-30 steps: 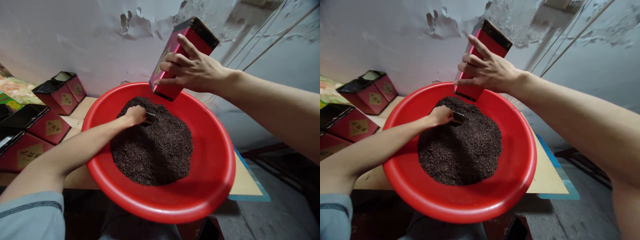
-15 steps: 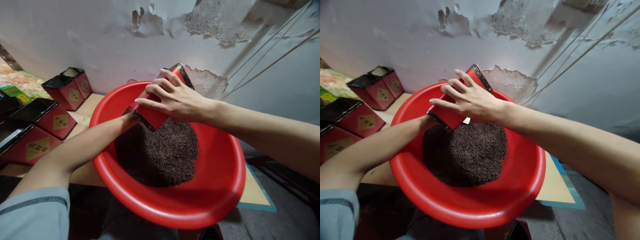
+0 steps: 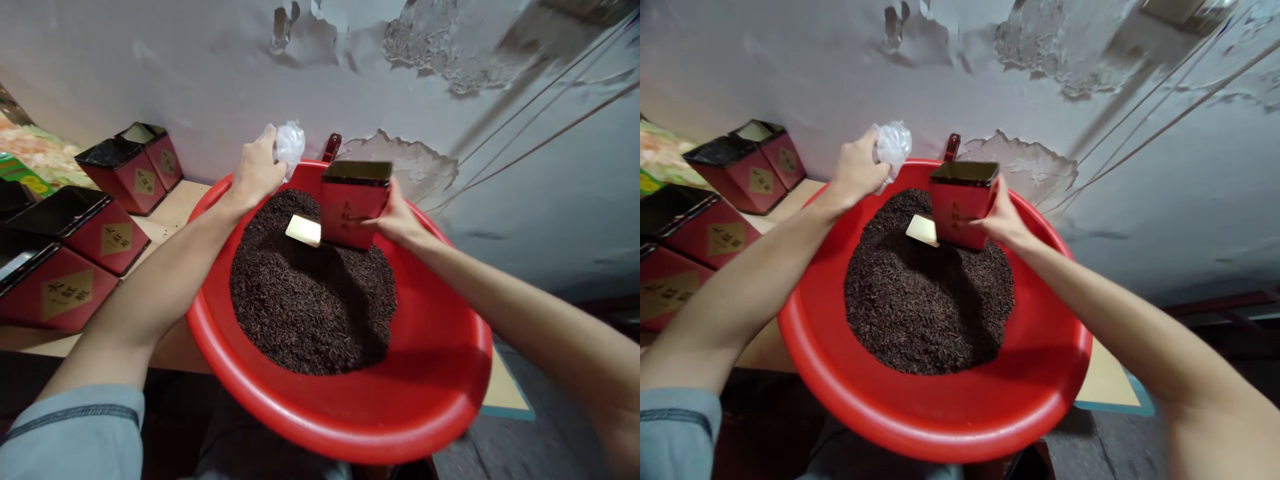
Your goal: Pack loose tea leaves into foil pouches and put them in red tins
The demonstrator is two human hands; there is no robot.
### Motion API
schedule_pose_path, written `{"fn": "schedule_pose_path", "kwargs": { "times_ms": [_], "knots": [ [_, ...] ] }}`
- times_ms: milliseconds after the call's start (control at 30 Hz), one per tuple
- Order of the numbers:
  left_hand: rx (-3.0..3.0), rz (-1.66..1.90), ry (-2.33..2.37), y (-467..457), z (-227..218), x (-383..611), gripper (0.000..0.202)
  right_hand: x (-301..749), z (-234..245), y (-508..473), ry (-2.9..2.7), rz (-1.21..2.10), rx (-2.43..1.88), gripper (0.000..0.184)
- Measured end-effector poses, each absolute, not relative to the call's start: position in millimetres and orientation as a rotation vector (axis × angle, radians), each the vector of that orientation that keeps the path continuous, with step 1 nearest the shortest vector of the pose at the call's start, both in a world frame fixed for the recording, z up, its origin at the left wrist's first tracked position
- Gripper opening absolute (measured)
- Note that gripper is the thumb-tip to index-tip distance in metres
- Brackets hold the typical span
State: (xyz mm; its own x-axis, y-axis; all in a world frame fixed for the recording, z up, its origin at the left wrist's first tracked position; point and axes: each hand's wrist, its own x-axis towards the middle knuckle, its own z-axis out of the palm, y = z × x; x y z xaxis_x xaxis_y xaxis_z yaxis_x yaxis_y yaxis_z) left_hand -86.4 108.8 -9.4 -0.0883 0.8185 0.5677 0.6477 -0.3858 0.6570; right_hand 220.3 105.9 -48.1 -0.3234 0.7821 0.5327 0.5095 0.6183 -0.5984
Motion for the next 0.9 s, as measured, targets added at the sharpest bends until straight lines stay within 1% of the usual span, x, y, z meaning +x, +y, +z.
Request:
{"fn": "schedule_pose_path", "kwargs": {
  "times_ms": [33, 100, 200, 300, 333, 367, 433, 500, 567, 633, 700, 767, 833, 900],
  "knots": [
    [1.961, 1.517, 1.635, 107, -5, -87, 0.030, 208, -66, 102, -1.947, 0.596, -1.045, 0.122],
    [1.959, 1.543, 1.645, 102, 0, -86, 0.028, 181, -98, 94, -1.858, 0.766, -1.089, 0.131],
    [2.014, 1.544, 1.569, 97, -2, -83, 0.024, 149, -130, 88, -1.816, 0.804, -1.083, 0.141],
    [1.905, 1.583, 1.444, 100, -12, -84, 0.015, 142, -142, 89, -1.813, 0.844, -1.034, 0.146],
    [1.838, 1.605, 1.414, 103, -15, -85, 0.019, 145, -141, 91, -1.841, 0.871, -1.022, 0.148],
    [1.774, 1.625, 1.381, 106, -17, -86, 0.027, 150, -137, 93, -1.882, 0.897, -1.021, 0.149],
    [1.662, 1.643, 1.284, 109, -19, -86, 0.040, 163, -119, 98, -1.952, 0.903, -1.037, 0.146],
    [1.572, 1.596, 1.118, 109, -19, -82, 0.042, 174, -89, 101, -1.939, 0.812, -1.038, 0.133],
    [1.500, 1.519, 0.912, 103, -18, -76, 0.035, 177, -53, 103, -1.885, 0.703, -0.971, 0.115],
    [1.465, 1.430, 0.764, 95, -17, -69, 0.028, 171, -22, 103, -1.860, 0.693, -0.873, 0.100],
    [1.451, 1.359, 0.692, 87, -16, -64, 0.032, 160, 0, 103, -1.827, 0.724, -0.807, 0.088],
    [1.431, 1.350, 0.675, 84, -15, -64, 0.042, 152, 10, 104, -1.754, 0.720, -0.786, 0.069],
    [1.391, 1.421, 0.673, 86, -13, -66, 0.048, 151, 11, 107, -1.649, 0.668, -0.805, 0.046],
    [1.324, 1.533, 0.668, 92, -10, -71, 0.050, 157, 9, 114, -1.535, 0.610, -0.830, 0.032]
  ]
}}
